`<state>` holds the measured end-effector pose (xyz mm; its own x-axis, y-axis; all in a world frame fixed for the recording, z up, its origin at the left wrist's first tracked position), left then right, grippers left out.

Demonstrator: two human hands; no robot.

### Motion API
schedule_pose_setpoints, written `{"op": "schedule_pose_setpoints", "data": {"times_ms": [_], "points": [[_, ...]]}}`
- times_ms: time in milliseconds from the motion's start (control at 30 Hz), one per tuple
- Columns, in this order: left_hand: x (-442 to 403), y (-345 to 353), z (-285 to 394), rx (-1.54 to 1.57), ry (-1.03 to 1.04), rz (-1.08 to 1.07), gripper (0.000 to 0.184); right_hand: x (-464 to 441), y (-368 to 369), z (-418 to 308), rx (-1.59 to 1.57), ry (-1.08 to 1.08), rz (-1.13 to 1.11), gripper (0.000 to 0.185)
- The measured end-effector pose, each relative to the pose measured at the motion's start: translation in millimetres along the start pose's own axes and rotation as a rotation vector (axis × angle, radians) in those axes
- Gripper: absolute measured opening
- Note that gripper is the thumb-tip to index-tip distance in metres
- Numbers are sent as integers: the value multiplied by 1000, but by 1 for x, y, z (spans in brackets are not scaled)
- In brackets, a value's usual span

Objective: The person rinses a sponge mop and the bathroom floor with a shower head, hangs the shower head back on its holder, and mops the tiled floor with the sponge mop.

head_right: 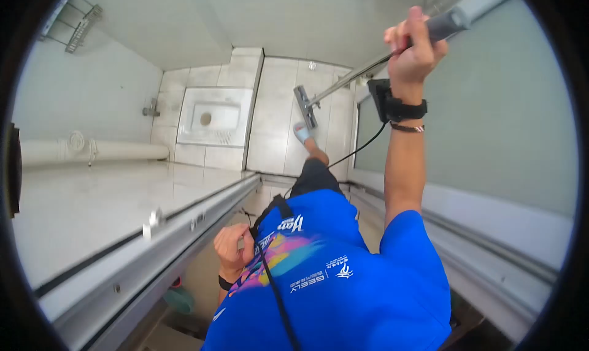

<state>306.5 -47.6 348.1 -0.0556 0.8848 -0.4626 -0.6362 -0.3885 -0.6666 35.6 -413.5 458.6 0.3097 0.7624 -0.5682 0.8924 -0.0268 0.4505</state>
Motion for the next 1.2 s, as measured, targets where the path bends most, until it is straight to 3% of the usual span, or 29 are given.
{"op": "schedule_pose_setpoints", "data": {"times_ms": [33,67,133,200,267,300,400,533,667,800,833,900,1000,1033,1067,1167,1200], "points": [[-30,8,-9,-35,-105,-78,21,-18,0,32,-31,84,-45,36],[-44,26,-18,-49,-91,-46,21,-34,-6,63,-79,144,-109,35],[-57,60,-39,-115,-304,-73,22,-59,-14,117,-147,216,-175,33],[-85,84,-49,-138,-377,-24,21,-81,-6,172,-203,294,-215,31],[-120,112,-72,-53,-640,-8,20,-105,-5,238,-223,403,-221,29],[-148,118,-77,-66,-650,-13,20,-116,-3,266,-216,521,-221,29],[-205,142,-80,-62,-602,-99,20,-139,3,328,-156,604,-249,27],[-233,128,-92,-99,-628,-82,17,-132,68,299,-287,633,-467,25],[-267,176,-135,237,-858,65,18,-124,124,247,-558,614,-679,23],[-291,231,-180,226,-707,47,50,-127,150,214,-603,578,-859,23],[-307,240,-184,225,-713,54,50,-130,149,211,-607,584,-866,23],[-353,255,-191,-52,-447,151,67,-143,144,207,-725,527,-724,23],[-375,270,-215,-52,-372,132,70,-149,137,207,-750,502,-606,24],[-380,274,-220,-7,-373,227,54,-149,132,210,-752,514,-615,24],[-382,273,-232,-5,-383,234,54,-146,127,216,-763,515,-612,25],[-388,271,-269,4,-362,100,28,-137,112,247,-677,527,-548,27],[-387,268,-279,9,-361,103,28,-133,109,258,-577,533,-485,28]]}}
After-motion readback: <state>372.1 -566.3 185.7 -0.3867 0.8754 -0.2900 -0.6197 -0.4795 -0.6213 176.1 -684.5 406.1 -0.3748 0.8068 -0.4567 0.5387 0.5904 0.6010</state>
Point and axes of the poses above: each hand's wrist, its own x-axis away from the middle knuckle, its own y-axis out of the palm, z = x × y, the point moved 2 cm from there along -x, towards the middle knuckle, and after that the axes turned 1 degree about -x, right-handed, at the moved point
